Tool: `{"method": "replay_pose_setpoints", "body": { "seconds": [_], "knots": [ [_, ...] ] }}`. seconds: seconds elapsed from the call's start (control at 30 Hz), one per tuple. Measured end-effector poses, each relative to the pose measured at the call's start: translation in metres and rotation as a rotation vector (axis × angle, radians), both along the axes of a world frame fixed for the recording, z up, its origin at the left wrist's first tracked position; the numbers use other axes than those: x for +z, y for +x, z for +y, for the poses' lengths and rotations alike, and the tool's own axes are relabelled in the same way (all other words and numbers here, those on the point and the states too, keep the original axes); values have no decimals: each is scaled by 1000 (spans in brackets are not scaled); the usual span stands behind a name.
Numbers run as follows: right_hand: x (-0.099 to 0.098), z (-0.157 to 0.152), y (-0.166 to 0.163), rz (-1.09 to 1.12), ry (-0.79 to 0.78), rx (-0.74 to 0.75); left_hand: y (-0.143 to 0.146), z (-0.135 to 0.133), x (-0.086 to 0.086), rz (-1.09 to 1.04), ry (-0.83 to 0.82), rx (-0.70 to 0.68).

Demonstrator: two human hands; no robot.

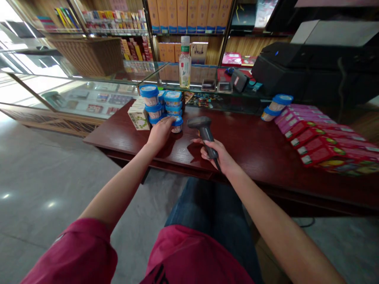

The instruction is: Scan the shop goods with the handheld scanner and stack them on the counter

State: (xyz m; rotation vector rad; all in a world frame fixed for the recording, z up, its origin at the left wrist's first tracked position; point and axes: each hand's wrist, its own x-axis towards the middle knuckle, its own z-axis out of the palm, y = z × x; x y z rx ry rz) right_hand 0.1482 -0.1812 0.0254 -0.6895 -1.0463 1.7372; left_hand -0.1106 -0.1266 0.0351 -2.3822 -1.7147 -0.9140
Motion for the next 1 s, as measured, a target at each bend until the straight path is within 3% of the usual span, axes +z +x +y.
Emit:
{"method": "replay_pose_setpoints", "body": {
  "seconds": [0.13,0.27,0.4,0.57,0.87,1.0],
  "knots": [
    [2,6,33,-41,61,-69,42,11,-12,-238,-8,-10],
    [-2,13,65,-60,89,-159,94,49,-23,-458,-8,-79],
    [-10,16,75,-12,64,-286,130,79,-27,-456,-55,-90],
    [-13,13,70,-61,77,-358,136,73,-27,-303,-88,-124],
    [-9,10,69,-46,81,-367,134,68,-28,-289,-69,-87],
    [-10,10,71,-28,66,-447,133,65,-27,-229,-15,-136]
  ]
}}
